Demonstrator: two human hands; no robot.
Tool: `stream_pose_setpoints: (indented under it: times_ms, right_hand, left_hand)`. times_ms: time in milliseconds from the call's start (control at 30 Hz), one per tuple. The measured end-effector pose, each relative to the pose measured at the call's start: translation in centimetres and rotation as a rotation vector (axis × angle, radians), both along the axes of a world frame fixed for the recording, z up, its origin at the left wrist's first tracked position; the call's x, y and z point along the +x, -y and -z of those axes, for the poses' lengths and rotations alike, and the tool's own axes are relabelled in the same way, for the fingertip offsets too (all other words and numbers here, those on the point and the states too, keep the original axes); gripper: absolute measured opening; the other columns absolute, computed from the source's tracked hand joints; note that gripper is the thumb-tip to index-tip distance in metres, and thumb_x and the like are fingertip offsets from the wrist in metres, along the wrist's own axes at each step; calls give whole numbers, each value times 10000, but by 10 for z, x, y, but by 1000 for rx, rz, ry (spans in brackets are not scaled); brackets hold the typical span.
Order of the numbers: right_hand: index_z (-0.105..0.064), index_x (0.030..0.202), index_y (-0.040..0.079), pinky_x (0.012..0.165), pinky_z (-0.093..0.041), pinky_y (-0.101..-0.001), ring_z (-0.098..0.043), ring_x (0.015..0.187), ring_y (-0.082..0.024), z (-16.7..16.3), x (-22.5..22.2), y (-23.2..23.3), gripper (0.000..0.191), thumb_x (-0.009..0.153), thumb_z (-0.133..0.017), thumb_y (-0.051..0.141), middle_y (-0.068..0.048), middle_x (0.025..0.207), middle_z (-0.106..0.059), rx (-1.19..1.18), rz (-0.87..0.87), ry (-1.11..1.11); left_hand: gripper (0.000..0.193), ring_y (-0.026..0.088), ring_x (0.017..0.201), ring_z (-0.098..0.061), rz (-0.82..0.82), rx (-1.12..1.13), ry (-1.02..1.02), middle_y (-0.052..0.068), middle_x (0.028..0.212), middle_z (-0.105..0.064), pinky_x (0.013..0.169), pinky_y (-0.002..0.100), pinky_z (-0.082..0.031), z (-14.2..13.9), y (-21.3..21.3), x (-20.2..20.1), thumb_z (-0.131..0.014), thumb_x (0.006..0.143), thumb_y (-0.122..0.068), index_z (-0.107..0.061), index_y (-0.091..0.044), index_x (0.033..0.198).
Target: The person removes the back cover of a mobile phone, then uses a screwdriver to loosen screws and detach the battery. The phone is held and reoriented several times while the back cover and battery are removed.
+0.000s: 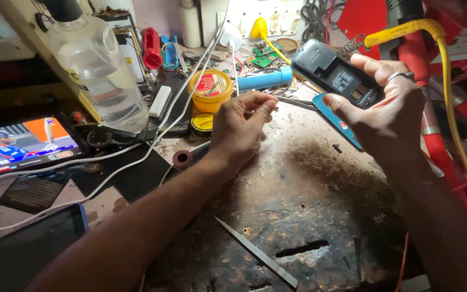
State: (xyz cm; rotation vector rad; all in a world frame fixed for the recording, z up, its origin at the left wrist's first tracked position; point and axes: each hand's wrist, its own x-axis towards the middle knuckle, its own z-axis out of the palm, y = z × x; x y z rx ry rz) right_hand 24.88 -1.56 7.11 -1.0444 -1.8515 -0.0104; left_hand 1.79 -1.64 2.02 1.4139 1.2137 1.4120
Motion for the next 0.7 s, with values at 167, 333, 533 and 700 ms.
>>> stream_pose_setpoints:
  times_ms: [167,333,533,700]
  right_hand:
    - [-687,1268,-64,1028,-548,-332,-697,1164,-241,4,0,1,554,846,-976,150,-168,1261,-691,70,53,40]
    - [-659,1240,-75,1055,-565,-324,-699,1212,-221,10,-4,-2,557,851,-975,167,-152,1319,-684,49,-55,-78]
    - [-674,1278,-58,1071,-549,-338,-671,1214,-216,6,-6,-1,575,838,-971,161,-143,1261,-672,52,-122,-5]
    - [-684,1320,-25,969,-535,-360,-651,1138,-235,-2,-16,7,707,694,-960,155,-153,1209,-661,23,-219,209]
  left_hand:
    - [277,108,771,-721,-140,268,-264,37,890,-771,703,264,-572,4,-15,4,-758,946,-235,-782,-130,1201]
    - [518,123,806,-734,105,224,-183,35,1122,-717,715,272,-616,15,-20,1,-582,948,-167,-537,-145,1464]
    - [503,126,941,-736,66,85,126,78,1100,-742,779,312,-658,5,-23,-2,-611,1024,-337,-567,-56,1439]
    - [439,132,997,-704,434,-1,375,90,1129,-722,852,310,-632,-4,-19,-17,-693,1009,-271,-612,23,1324]
